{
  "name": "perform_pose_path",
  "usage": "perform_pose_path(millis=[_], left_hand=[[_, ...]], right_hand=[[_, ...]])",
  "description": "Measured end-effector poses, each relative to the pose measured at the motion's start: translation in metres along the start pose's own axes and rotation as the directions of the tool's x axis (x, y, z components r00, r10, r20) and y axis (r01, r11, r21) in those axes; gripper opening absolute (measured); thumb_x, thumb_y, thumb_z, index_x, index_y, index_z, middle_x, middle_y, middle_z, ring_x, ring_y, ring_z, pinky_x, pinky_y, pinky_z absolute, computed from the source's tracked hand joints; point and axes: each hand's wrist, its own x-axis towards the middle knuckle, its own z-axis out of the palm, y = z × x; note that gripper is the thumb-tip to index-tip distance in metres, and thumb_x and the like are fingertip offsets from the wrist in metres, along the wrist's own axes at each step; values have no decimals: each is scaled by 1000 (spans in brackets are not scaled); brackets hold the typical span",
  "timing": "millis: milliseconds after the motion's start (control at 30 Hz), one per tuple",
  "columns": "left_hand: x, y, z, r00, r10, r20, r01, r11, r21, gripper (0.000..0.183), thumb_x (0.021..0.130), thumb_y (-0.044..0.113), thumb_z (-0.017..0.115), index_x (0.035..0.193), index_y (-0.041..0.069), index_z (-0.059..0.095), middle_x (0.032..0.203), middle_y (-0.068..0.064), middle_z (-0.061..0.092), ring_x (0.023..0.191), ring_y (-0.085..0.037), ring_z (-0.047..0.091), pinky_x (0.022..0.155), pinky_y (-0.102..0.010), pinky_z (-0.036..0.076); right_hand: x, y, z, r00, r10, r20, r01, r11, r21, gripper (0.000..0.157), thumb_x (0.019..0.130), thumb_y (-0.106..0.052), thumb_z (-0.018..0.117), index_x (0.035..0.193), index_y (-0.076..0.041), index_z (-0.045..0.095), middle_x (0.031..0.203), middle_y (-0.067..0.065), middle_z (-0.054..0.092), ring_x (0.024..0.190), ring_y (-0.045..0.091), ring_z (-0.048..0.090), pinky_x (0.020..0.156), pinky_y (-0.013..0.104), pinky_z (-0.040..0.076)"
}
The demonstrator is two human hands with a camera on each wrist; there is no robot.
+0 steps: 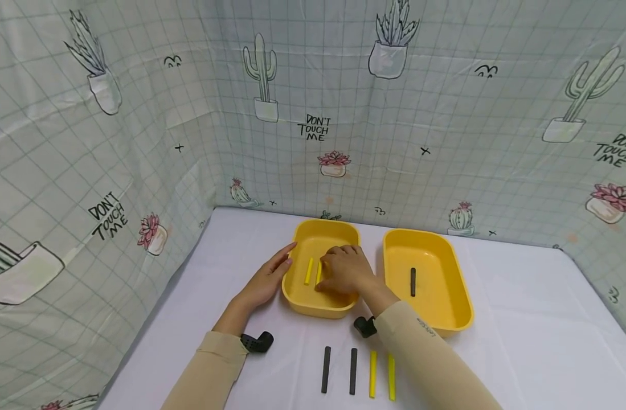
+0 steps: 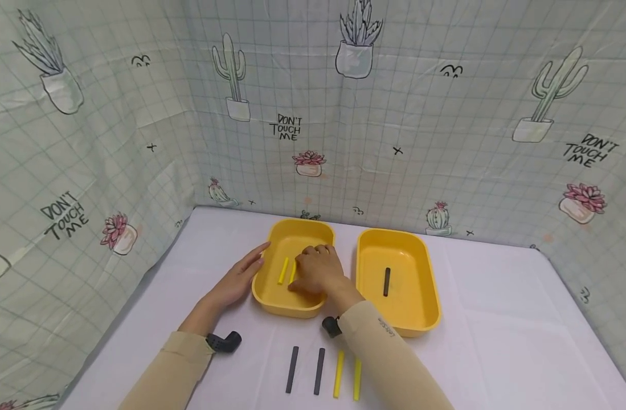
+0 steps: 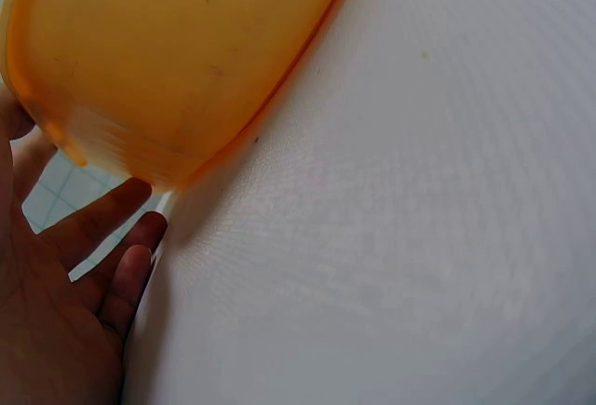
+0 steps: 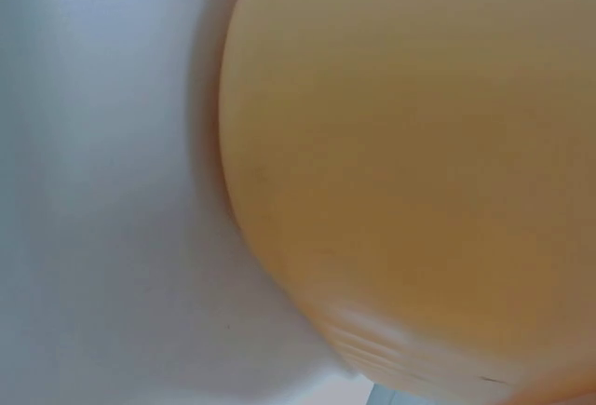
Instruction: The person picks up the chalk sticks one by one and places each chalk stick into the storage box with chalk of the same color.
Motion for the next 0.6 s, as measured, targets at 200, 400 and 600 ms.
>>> perform_pose_path(millis=[200,400,600], left_hand=[[-1,-2,1,1000,3,-1,-3,1000,5,47,111,45,43,158,45,39,169,0,34,158,-30,30,129,-57,21],[-1,-1,1,1000,12,0,-12,1000,-3,47,111,43,44,157,44,40,169,0,35,158,-30,30,129,-56,21],[-1,-1,0,1000,17,-1,-17,1000,-6,47,111,43,44,158,43,40,169,0,35,158,-30,30,129,-57,21]], right_hand=[[-1,-1,2,1000,2,3,-2,1000,-16,70,86,-60,76,142,-19,64,152,6,57,147,36,42,128,58,23],[-1,-2,1,1000,13,5,-12,1000,-17,70,86,-60,76,142,-20,64,151,6,57,147,36,42,128,57,23],[-1,-3,0,1000,14,1,-14,1000,-28,71,86,-59,77,142,-18,63,151,7,58,146,36,43,127,57,25]])
